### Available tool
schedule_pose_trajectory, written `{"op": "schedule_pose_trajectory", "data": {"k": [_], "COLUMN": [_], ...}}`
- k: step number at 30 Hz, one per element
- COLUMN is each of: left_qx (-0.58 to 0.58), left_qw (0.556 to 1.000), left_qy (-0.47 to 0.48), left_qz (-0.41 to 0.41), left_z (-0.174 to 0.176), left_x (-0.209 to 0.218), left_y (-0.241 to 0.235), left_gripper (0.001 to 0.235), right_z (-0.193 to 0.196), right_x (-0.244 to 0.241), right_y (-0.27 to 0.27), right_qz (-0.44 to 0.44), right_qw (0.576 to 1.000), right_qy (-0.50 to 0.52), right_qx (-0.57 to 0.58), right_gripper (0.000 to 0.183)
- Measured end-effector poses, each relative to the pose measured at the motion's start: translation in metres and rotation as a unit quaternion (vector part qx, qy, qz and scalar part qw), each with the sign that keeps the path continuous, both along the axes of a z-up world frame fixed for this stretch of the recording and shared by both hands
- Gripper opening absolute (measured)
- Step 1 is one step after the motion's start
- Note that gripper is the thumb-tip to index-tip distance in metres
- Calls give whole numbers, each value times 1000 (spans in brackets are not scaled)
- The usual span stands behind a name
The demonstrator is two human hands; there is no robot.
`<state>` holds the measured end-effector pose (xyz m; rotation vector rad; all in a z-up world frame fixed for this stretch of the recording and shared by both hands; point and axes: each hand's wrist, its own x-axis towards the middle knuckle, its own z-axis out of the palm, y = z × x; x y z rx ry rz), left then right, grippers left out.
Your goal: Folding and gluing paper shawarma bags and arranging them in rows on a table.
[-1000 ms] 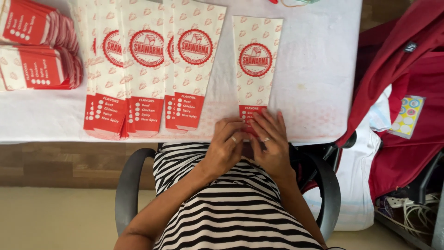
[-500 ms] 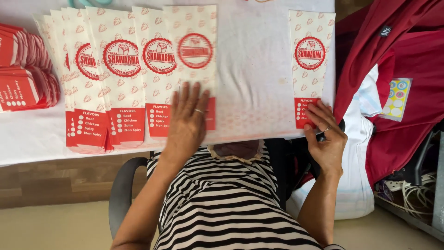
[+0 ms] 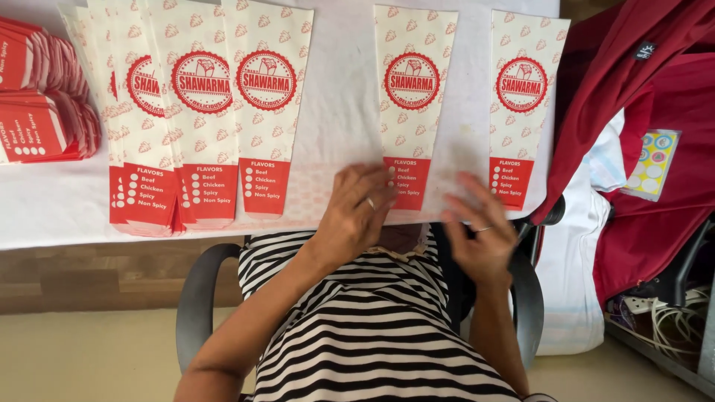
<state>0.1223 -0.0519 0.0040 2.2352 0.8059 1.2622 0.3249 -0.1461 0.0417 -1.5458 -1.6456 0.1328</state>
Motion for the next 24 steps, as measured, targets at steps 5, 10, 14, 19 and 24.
{"op": "schedule_pose_trajectory", "data": {"k": [5, 10, 14, 19, 24], "left_qx": [13, 40, 43, 37, -1], "left_qw": [998, 998, 998, 997, 999], "left_qy": [-13, -20, -39, -59, -48], "left_qz": [-54, -38, -39, -35, 2], "left_z": [6, -1, 4, 5, 6], "left_x": [-3, 1, 0, 2, 9], "left_y": [-16, -22, -21, -19, -20], "left_gripper": [16, 11, 9, 9, 8], "right_z": [-6, -2, 2, 1, -4], "right_x": [-25, -21, -22, -22, -24], "right_y": [13, 13, 14, 16, 18], "right_qz": [112, 135, 143, 144, 121], "right_qw": [993, 991, 990, 989, 992], "right_qy": [32, 8, 19, 22, 27], "right_qx": [17, 3, 1, 14, 22], "right_gripper": [24, 20, 12, 7, 6]}}
